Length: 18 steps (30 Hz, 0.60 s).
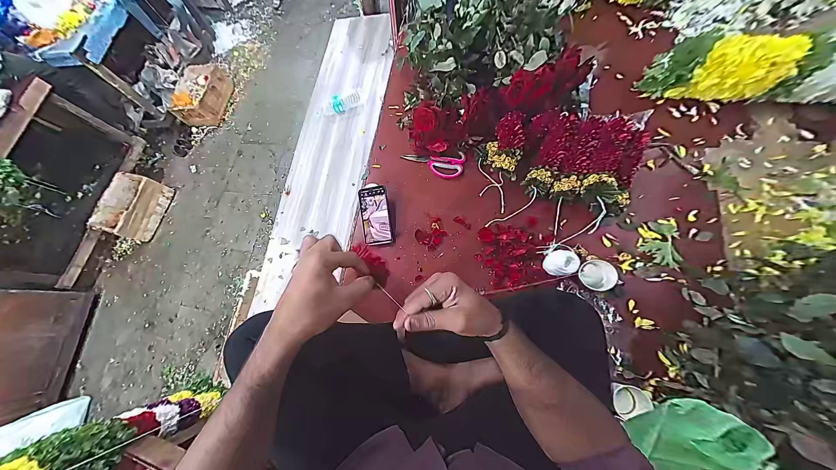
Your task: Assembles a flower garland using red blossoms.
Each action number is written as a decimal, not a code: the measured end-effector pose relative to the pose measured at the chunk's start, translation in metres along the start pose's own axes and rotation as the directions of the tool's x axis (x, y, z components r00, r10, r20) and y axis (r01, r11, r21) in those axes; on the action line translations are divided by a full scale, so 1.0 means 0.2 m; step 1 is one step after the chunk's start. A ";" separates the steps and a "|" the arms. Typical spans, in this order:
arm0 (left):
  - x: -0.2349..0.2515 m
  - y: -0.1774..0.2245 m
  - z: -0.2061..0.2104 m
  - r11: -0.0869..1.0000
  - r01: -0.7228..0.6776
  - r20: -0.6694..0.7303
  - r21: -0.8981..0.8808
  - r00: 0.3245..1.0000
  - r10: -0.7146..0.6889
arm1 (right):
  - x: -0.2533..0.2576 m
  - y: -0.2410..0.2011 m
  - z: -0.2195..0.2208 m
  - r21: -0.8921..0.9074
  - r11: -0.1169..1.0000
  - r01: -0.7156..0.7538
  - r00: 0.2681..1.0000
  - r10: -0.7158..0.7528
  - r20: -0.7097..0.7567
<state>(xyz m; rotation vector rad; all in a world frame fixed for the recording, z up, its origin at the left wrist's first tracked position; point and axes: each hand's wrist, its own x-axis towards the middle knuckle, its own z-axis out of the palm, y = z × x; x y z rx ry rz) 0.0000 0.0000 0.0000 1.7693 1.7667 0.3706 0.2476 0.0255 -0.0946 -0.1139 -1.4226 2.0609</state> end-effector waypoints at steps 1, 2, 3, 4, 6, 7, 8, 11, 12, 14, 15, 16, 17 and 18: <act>-0.03 -0.05 0.02 0.996 0.067 0.008 0.058 0.998 -0.068 | 0.00 0.00 -0.01 -0.070 0.996 -0.046 0.998 0.043 -0.037; -0.06 -0.10 0.04 0.989 0.122 0.020 0.087 0.992 -0.124 | 0.00 0.00 -0.01 -0.131 0.987 -0.093 0.995 0.086 -0.060; -0.09 -0.14 0.06 0.982 0.163 0.040 0.092 0.985 -0.168 | 0.01 0.00 0.00 -0.182 0.975 -0.126 0.991 0.116 -0.062; -0.12 -0.17 0.07 0.978 0.193 0.070 0.079 0.978 -0.199 | 0.01 0.00 0.02 -0.218 0.965 -0.146 0.989 0.140 -0.045; -0.17 -0.21 0.08 0.972 0.232 0.114 0.045 0.965 -0.235 | 0.02 0.01 0.08 -0.282 0.948 -0.147 0.986 0.164 0.035; -0.20 -0.22 0.09 0.973 0.230 0.125 0.036 0.964 -0.233 | 0.02 0.02 0.10 -0.318 0.937 -0.141 0.982 0.174 0.079; -0.21 -0.24 0.10 0.975 0.221 0.140 0.024 0.965 -0.222 | 0.02 0.02 0.12 -0.340 0.931 -0.134 0.978 0.180 0.107; -0.24 -0.28 0.13 0.983 0.181 0.218 -0.021 0.961 -0.173 | 0.01 -0.02 0.07 -0.312 0.933 -0.180 0.973 0.216 0.084; -0.24 -0.29 0.14 0.984 0.174 0.241 -0.033 0.957 -0.161 | 0.00 -0.03 0.04 -0.303 0.926 -0.226 0.965 0.255 0.059; -0.23 -0.31 0.16 0.986 0.165 0.258 -0.040 0.955 -0.149 | -0.03 -0.06 -0.04 -0.315 0.886 -0.342 0.927 0.373 0.046; -0.22 -0.31 0.17 0.986 0.160 0.249 -0.041 0.958 -0.145 | -0.05 -0.08 -0.09 -0.329 0.850 -0.411 0.892 0.449 0.046; -0.21 -0.31 0.18 0.987 0.156 0.237 -0.045 0.961 -0.141 | -0.08 -0.08 -0.14 -0.343 0.806 -0.482 0.854 0.520 0.024; -0.20 -0.31 0.18 0.987 0.156 0.222 -0.043 0.964 -0.143 | -0.11 -0.07 -0.20 -0.377 0.748 -0.547 0.813 0.581 -0.027; -0.19 -0.32 0.19 0.986 0.159 0.209 -0.040 0.967 -0.148 | -0.16 -0.04 -0.28 -0.411 0.673 -0.615 0.768 0.628 -0.122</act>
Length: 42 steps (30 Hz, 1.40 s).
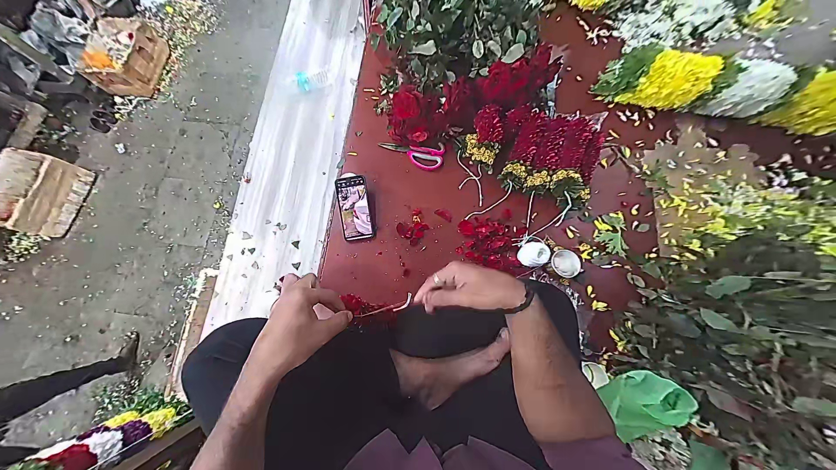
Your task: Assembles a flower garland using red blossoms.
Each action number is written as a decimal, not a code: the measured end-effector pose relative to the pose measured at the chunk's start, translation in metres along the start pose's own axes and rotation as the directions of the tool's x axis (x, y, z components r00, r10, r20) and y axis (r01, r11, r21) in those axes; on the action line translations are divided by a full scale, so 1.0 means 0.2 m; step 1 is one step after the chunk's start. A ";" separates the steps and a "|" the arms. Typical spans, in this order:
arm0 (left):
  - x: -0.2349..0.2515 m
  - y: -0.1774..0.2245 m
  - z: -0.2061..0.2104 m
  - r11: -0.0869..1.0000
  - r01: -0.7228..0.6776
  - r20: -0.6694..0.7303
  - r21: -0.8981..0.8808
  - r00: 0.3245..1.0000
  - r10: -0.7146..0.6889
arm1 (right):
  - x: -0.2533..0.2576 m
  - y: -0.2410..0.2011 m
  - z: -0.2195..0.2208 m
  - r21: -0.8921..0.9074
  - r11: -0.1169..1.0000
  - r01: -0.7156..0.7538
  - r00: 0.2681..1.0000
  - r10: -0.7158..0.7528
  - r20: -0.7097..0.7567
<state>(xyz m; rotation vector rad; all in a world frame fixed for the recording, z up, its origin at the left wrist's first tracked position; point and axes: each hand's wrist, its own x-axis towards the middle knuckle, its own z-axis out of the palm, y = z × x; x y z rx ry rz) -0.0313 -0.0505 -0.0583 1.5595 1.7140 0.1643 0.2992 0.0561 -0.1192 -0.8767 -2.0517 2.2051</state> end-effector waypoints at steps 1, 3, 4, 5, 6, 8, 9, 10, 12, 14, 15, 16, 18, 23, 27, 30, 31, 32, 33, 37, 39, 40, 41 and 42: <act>0.00 0.00 0.00 1.000 0.006 -0.006 -0.003 1.000 -0.006 | 0.00 0.10 -0.05 -0.033 0.994 -0.104 0.989 0.100 -0.110; 0.00 -0.02 0.01 1.000 0.013 -0.019 -0.016 1.000 -0.013 | 0.07 0.28 -0.14 -0.065 0.950 -0.306 0.875 0.253 -0.414; 0.00 -0.03 0.02 1.000 0.016 -0.026 -0.019 1.000 -0.017 | 0.13 0.34 -0.19 -0.075 0.910 -0.408 0.790 0.310 -0.529; 0.00 -0.05 0.03 1.000 0.020 -0.027 -0.015 0.999 -0.021 | 0.20 0.40 -0.23 -0.089 0.875 -0.476 0.722 0.331 -0.608; 0.00 -0.06 0.03 1.000 0.024 -0.025 -0.013 0.999 -0.024 | 0.27 0.43 -0.26 -0.118 0.854 -0.506 0.681 0.312 -0.663; 0.00 -0.08 0.04 1.000 0.025 -0.023 -0.016 0.999 -0.026 | 0.42 0.50 -0.30 -0.237 0.828 -0.508 0.665 0.202 -0.719; 0.00 -0.09 0.05 0.999 0.026 -0.021 -0.020 0.999 -0.026 | 0.49 0.54 -0.32 -0.290 0.815 -0.502 0.667 0.152 -0.729; 0.00 -0.10 0.06 0.999 0.028 -0.019 -0.019 0.999 -0.029 | 0.57 0.60 -0.33 -0.316 0.805 -0.501 0.667 0.127 -0.734; 0.01 -0.10 0.07 0.999 0.030 -0.019 -0.017 0.999 -0.030 | 0.70 0.71 -0.30 -0.384 0.776 -0.500 0.693 0.093 -0.715; 0.00 -0.10 0.07 0.999 0.039 -0.026 -0.022 0.999 -0.040 | 0.79 0.75 -0.19 -0.548 0.716 -0.433 0.765 -0.029 -0.643; 0.00 -0.10 0.06 0.999 0.046 -0.027 -0.023 0.999 -0.046 | 0.80 0.75 -0.14 -0.626 0.684 -0.375 0.803 -0.099 -0.588; 0.00 -0.10 0.06 0.999 0.047 -0.030 -0.022 0.998 -0.048 | 0.78 0.74 -0.10 -0.694 0.647 -0.316 0.835 -0.157 -0.527; -0.01 -0.09 0.06 0.999 0.046 -0.035 -0.030 0.998 -0.047 | 0.71 0.74 -0.11 -0.788 0.554 -0.267 0.869 -0.216 -0.446; -0.03 -0.08 0.06 0.999 0.035 -0.019 -0.039 0.999 -0.036 | 0.30 0.74 -0.27 -0.744 0.405 -0.532 0.815 0.006 -0.580; -0.03 -0.06 0.06 0.999 0.004 -0.004 -0.036 1.000 -0.005 | 0.19 0.59 -0.21 -0.689 0.413 -0.596 0.749 -0.022 -0.662; -0.03 -0.05 0.06 1.000 -0.008 0.002 -0.028 1.000 0.008 | 0.35 0.54 0.01 -0.771 0.572 -0.282 0.919 -0.068 -0.387; -0.04 -0.05 0.06 1.000 -0.007 -0.003 -0.027 1.000 0.007 | 0.42 0.56 0.08 -0.767 0.615 -0.183 0.962 -0.049 -0.269; -0.04 -0.06 0.06 1.000 -0.005 -0.012 -0.020 1.000 0.005 | 0.50 0.57 0.13 -0.758 0.643 -0.111 0.982 -0.047 -0.184; -0.04 -0.07 0.07 1.000 -0.003 -0.022 -0.017 1.000 0.002 | 0.55 0.58 0.15 -0.752 0.653 -0.088 0.989 -0.034 -0.145; -0.04 -0.10 0.08 1.000 0.000 -0.049 -0.015 0.999 -0.001 | 0.51 0.58 0.03 -0.686 0.603 -0.407 0.909 0.194 -0.369; -0.04 -0.11 0.08 1.000 -0.008 -0.071 -0.014 0.997 0.007 | 0.37 0.56 -0.09 -0.567 0.521 -0.638 0.761 0.312 -0.569; -0.03 -0.11 0.08 1.000 -0.007 -0.072 -0.014 0.997 0.006 | 0.29 0.55 -0.15 -0.479 0.484 -0.732 0.665 0.357 -0.656; -0.03 -0.11 0.08 1.000 -0.005 -0.070 -0.014 0.998 0.004 | 0.23 0.54 -0.20 -0.391 0.468 -0.792 0.579 0.373 -0.725; -0.03 -0.10 0.08 1.000 -0.009 -0.068 -0.014 0.998 0.008 | 0.18 0.54 -0.23 -0.311 0.489 -0.815 0.515 0.367 -0.774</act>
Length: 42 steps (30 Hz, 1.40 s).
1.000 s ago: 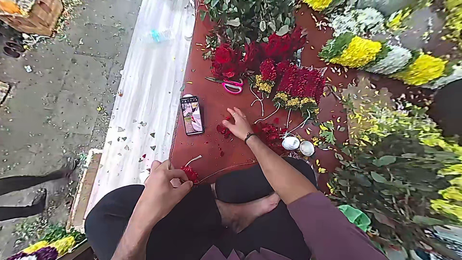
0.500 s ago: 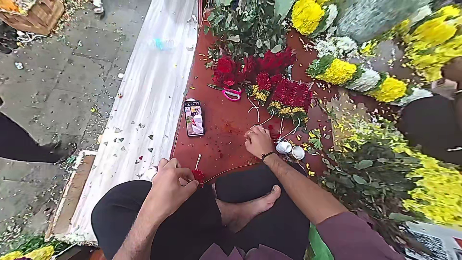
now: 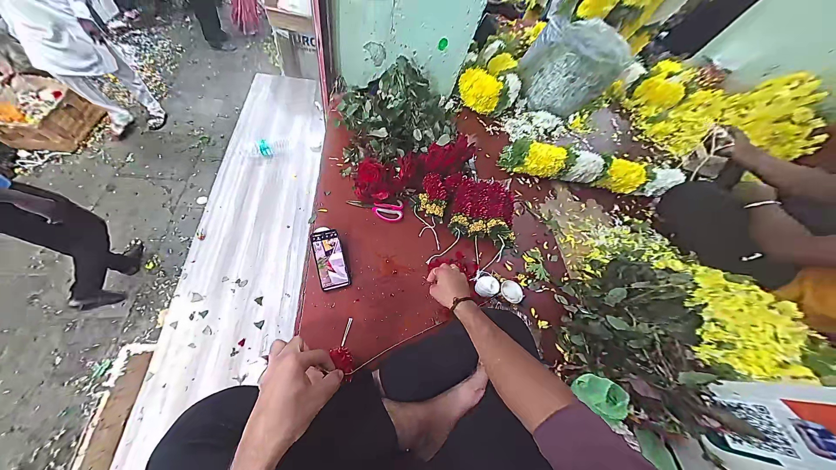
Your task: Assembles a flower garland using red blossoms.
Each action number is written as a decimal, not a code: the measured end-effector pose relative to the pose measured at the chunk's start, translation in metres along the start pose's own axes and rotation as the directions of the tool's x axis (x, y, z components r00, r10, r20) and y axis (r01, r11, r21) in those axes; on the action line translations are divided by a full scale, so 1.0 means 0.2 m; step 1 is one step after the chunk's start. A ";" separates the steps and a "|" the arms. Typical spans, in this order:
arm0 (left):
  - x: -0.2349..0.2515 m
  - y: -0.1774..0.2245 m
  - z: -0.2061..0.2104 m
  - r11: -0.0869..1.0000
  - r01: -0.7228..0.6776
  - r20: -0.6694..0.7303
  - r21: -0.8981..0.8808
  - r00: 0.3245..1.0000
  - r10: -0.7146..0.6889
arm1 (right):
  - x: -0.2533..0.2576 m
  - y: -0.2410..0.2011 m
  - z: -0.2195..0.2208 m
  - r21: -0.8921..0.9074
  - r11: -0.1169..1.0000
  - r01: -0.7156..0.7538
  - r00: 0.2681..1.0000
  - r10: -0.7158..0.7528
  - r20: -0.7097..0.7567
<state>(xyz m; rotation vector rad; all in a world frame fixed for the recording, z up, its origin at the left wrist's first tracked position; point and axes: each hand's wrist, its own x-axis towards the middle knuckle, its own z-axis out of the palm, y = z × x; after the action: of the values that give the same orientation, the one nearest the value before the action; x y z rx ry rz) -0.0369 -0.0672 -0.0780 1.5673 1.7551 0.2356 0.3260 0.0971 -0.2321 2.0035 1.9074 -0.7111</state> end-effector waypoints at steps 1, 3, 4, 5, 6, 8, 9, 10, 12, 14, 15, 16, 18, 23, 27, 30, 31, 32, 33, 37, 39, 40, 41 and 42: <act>0.00 0.01 0.00 1.000 -0.010 0.005 0.000 1.000 0.010 | 0.01 0.03 -0.02 0.072 0.997 -0.026 0.999 0.029 -0.043; 0.00 0.02 0.01 0.999 -0.033 0.007 0.002 0.999 0.033 | 0.03 0.05 -0.04 0.230 0.973 -0.005 0.996 0.026 -0.088; 0.00 0.02 0.01 0.999 -0.043 0.004 -0.004 0.999 0.043 | 0.05 0.05 -0.03 0.303 0.953 0.013 0.996 0.014 -0.086; -0.01 0.02 0.01 0.999 -0.047 0.000 -0.007 0.999 0.047 | 0.07 0.04 -0.03 0.369 0.929 0.030 0.997 -0.002 -0.078; -0.01 0.01 0.01 0.999 -0.043 0.000 -0.008 0.999 0.043 | 0.10 0.02 -0.03 0.430 0.901 0.046 0.998 -0.019 -0.066; -0.01 -0.01 0.00 0.999 -0.032 -0.005 -0.008 0.999 0.032 | 0.16 -0.03 -0.02 0.537 0.841 0.069 0.997 -0.051 -0.050; -0.01 -0.01 0.00 1.000 -0.027 -0.008 -0.009 1.000 0.027 | 0.18 -0.05 -0.02 0.589 0.804 0.083 0.997 -0.063 -0.054; -0.01 -0.02 -0.01 1.000 -0.024 -0.014 -0.012 1.000 0.023 | 0.22 -0.08 -0.03 0.635 0.766 0.098 0.995 -0.074 -0.065; 0.00 -0.02 -0.01 1.000 -0.018 -0.024 -0.025 1.000 0.017 | 0.30 -0.12 -0.08 0.703 0.697 0.139 0.990 -0.086 -0.111; 0.00 -0.03 -0.02 0.999 -0.012 -0.026 -0.032 1.000 0.011 | 0.43 -0.15 -0.16 0.732 0.654 0.190 0.979 -0.075 -0.188; 0.00 -0.04 -0.02 0.999 -0.011 -0.031 -0.036 0.999 0.009 | 0.49 -0.17 -0.22 0.734 0.650 0.196 0.976 -0.055 -0.213; 0.01 -0.05 -0.03 0.999 -0.009 -0.034 -0.044 0.999 0.008 | 0.56 -0.20 -0.28 0.731 0.654 0.195 0.973 -0.037 -0.226; 0.02 -0.07 -0.03 0.999 -0.004 -0.030 -0.054 1.000 0.003 | 0.70 -0.27 -0.37 0.690 0.690 0.217 0.964 -0.040 -0.263; 0.04 -0.04 -0.03 0.994 0.041 0.014 -0.105 0.999 -0.040 | 1.00 -0.46 -0.38 0.251 0.881 0.402 0.870 -0.281 -0.406; 0.04 -0.01 -0.06 0.979 0.149 0.087 -0.138 0.987 -0.138 | 1.12 -0.64 -0.34 0.265 0.905 0.334 0.845 -0.164 -0.509; 0.05 -0.01 -0.06 0.975 0.158 0.126 -0.153 0.982 -0.140 | 1.18 -0.67 -0.35 0.242 0.937 0.254 0.862 -0.106 -0.495; 0.05 -0.01 -0.06 0.977 0.155 0.131 -0.146 0.982 -0.136 | 1.18 -0.68 -0.37 0.203 0.936 0.289 0.852 -0.154 -0.501; 0.04 -0.01 -0.07 0.978 0.152 0.131 -0.141 0.982 -0.133 | 1.19 -0.70 -0.39 0.142 0.931 0.335 0.831 -0.221 -0.511; 0.03 -0.01 -0.07 0.980 0.140 0.123 -0.138 0.985 -0.123 | 1.20 -0.71 -0.42 0.075 0.927 0.368 0.804 -0.277 -0.526; 0.05 -0.01 -0.08 0.983 0.032 0.145 -0.182 0.989 -0.005 | 1.33 -0.61 -0.57 -0.055 0.954 0.293 0.854 -0.287 -0.434; 0.07 -0.03 -0.10 0.979 0.010 0.164 -0.205 0.986 0.024 | 1.43 -0.57 -0.60 -0.026 0.967 0.255 0.909 -0.249 -0.334; 0.08 -0.03 -0.11 0.980 0.025 0.177 -0.196 0.984 0.010 | 1.48 -0.56 -0.61 -0.017 0.966 0.259 0.923 -0.253 -0.289; 0.08 -0.03 -0.12 0.983 0.045 0.188 -0.179 0.982 -0.010 | 1.52 -0.55 -0.63 -0.010 0.963 0.269 0.933 -0.263 -0.245; 0.08 -0.03 -0.12 0.984 0.057 0.201 -0.167 0.979 -0.022 | 1.54 -0.55 -0.64 -0.001 0.961 0.277 0.940 -0.271 -0.209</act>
<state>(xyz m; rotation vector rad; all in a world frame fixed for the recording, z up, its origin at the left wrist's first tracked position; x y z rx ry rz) -0.0554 -0.0461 -0.0709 1.3816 1.5665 0.1981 0.2377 0.4348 -0.2744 1.9129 2.3440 -0.6168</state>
